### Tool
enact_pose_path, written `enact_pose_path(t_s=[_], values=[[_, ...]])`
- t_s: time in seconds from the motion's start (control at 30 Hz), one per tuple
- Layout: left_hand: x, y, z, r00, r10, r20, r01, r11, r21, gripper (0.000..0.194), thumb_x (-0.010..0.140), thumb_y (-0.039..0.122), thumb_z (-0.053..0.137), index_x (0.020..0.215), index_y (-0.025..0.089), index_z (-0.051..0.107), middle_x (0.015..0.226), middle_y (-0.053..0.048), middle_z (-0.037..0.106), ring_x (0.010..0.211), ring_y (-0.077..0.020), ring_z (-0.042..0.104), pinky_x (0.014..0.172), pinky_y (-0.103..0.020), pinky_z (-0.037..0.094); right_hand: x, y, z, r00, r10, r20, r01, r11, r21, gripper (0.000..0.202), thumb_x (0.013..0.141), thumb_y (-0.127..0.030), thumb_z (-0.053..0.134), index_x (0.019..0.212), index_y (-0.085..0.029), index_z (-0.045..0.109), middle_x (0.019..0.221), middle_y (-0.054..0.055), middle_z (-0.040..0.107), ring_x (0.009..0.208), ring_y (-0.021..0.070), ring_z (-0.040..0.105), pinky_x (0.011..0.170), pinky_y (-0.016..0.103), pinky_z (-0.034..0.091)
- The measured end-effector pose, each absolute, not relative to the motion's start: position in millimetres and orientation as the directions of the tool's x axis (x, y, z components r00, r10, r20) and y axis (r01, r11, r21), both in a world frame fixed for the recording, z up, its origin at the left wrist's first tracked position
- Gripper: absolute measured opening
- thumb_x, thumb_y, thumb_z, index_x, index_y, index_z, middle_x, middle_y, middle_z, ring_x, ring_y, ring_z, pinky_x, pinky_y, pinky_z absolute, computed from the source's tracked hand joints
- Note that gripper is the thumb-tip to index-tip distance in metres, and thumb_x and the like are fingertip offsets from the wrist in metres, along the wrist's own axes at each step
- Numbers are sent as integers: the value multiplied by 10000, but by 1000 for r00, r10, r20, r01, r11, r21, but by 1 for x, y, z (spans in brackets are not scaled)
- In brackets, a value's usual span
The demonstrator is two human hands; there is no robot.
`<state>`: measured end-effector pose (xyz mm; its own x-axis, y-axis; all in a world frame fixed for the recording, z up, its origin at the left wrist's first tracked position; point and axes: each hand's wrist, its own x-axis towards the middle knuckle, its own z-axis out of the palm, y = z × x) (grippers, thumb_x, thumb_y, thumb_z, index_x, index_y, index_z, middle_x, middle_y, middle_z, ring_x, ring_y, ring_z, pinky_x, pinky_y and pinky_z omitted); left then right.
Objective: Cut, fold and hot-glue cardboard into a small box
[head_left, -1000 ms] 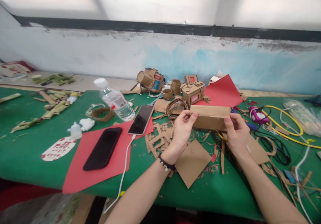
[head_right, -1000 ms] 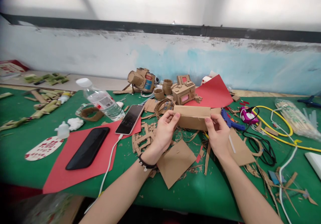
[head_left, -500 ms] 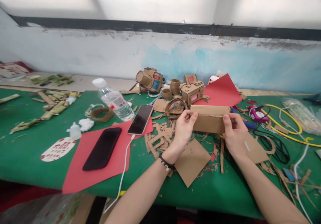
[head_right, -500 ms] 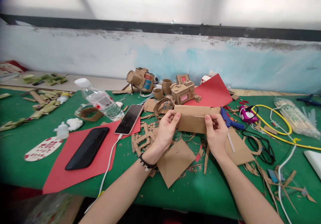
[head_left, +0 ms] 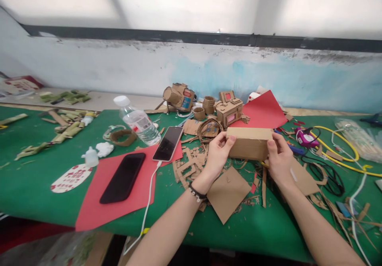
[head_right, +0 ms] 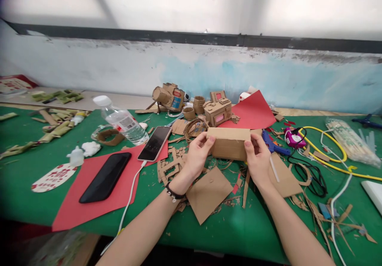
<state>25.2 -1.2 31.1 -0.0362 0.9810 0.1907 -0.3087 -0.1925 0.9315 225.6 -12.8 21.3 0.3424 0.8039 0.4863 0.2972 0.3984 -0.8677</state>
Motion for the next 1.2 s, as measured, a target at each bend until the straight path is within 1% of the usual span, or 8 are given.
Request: enact_pose_path(t_s=[0.07,0.17,0.3,0.5,0.73,0.87,1.0,1.2], values=[[25,-2,31,-42,984,174,-322,-178,930,514,815,661,868,941,179,742,944,-31,767,877,-176,658,791,-256,508,225,-13,21,314,820,478,270,405,-873,465,916,-687,756,1131,-275,743,1004,53,783,884,259,732,783,376,604],[23,-5,35,-18,987,158,-329,-155,932,507,811,654,877,893,168,755,890,-21,754,825,-158,630,753,-243,485,225,-14,21,280,850,446,236,389,-890,380,922,-639,777,1062,-286,758,957,33,782,813,247,714,709,358,583],[22,-6,39,84,987,137,-343,-100,934,568,814,666,870,1041,149,807,1015,-68,812,942,-209,695,855,-283,530,228,-14,18,267,864,427,215,378,-900,332,951,-609,752,941,-277,750,821,5,720,708,217,626,607,319,494],[24,-6,38,66,988,139,-374,-105,921,604,794,641,902,1134,153,796,1155,-101,828,1068,-245,719,943,-307,544,228,-15,17,266,863,429,185,390,-902,323,933,-574,789,855,-268,720,746,-17,635,676,185,557,589,288,448],[24,-4,27,194,979,59,-435,32,900,565,802,667,887,979,134,829,967,-87,828,907,-213,725,845,-286,545,226,-15,19,279,851,444,197,402,-894,361,928,-606,779,852,-258,714,746,-16,621,676,178,531,577,279,441],[24,-3,27,159,985,69,-445,9,895,572,770,662,914,984,136,837,947,-74,821,895,-192,701,819,-264,536,226,-16,18,281,849,448,197,405,-893,357,935,-603,776,871,-257,717,753,-20,614,657,168,505,560,277,411],[26,-4,30,104,992,69,-401,-22,916,618,751,722,892,932,135,827,943,-71,816,878,-187,683,797,-262,527,226,-16,17,280,848,450,206,405,-891,345,934,-604,778,892,-266,725,763,-14,624,664,177,511,557,290,408],[28,-7,31,56,991,124,-293,-103,951,666,808,774,808,970,128,817,983,-90,820,921,-222,707,840,-301,558,225,-14,16,287,850,441,195,399,-896,339,921,-601,789,863,-274,723,759,-7,632,667,188,514,564,304,418]])
